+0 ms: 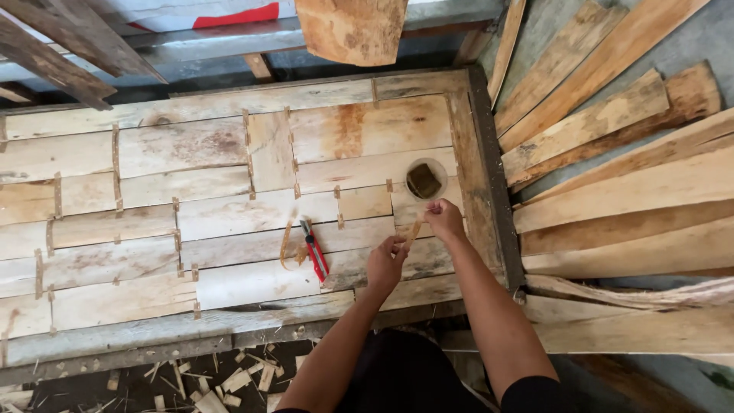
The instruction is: The person is repairing a wooden surface by fitting small wooden pieces into gaps and using glue and a utility knife.
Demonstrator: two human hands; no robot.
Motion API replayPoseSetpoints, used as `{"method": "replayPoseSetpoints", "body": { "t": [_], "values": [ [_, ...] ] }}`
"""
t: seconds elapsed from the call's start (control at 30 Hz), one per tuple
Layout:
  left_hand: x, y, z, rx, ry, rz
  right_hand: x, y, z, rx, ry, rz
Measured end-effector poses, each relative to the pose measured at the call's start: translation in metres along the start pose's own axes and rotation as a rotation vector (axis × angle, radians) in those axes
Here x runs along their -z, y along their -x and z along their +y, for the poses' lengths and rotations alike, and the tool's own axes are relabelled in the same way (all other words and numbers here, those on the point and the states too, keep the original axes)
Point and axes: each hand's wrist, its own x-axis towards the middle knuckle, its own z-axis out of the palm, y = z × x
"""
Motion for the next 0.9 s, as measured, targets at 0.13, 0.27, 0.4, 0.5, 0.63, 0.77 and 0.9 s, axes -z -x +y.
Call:
{"method": "replayPoseSetpoints", "body": {
  "t": [0.13,0.27,0.4,0.5,0.63,0.77,0.9],
  "values": [
    [-0.005,0.006,-0.022,-0.056,-0.006,0.016,-0.009,-0.005,0.022,-0.02,-0.001,-0.013],
    [0.001,0.016,-0.023,0.003,-0.042,0.007,-0.019,-0.015,0.049,-0.11,-0.097,-0.08],
    [0.001,0.021,-0.032,0.034,-0.09,0.037,-0.027,-0.023,0.066,-0.111,-0.14,-0.153],
    [0.005,0.026,-0.034,0.041,-0.08,0.04,-0.024,-0.008,0.033,-0.201,-0.092,-0.143],
    [0.014,0.031,-0.029,0.066,-0.08,0.02,-0.026,-0.013,0.04,-0.175,-0.149,-0.237],
    [0.013,0.028,-0.039,0.075,-0.118,0.04,-0.036,-0.033,0.064,-0.158,-0.181,-0.307],
    [0.016,0.027,-0.036,0.132,-0.214,0.037,-0.042,-0.045,0.075,-0.141,-0.118,-0.331]
  ]
}}
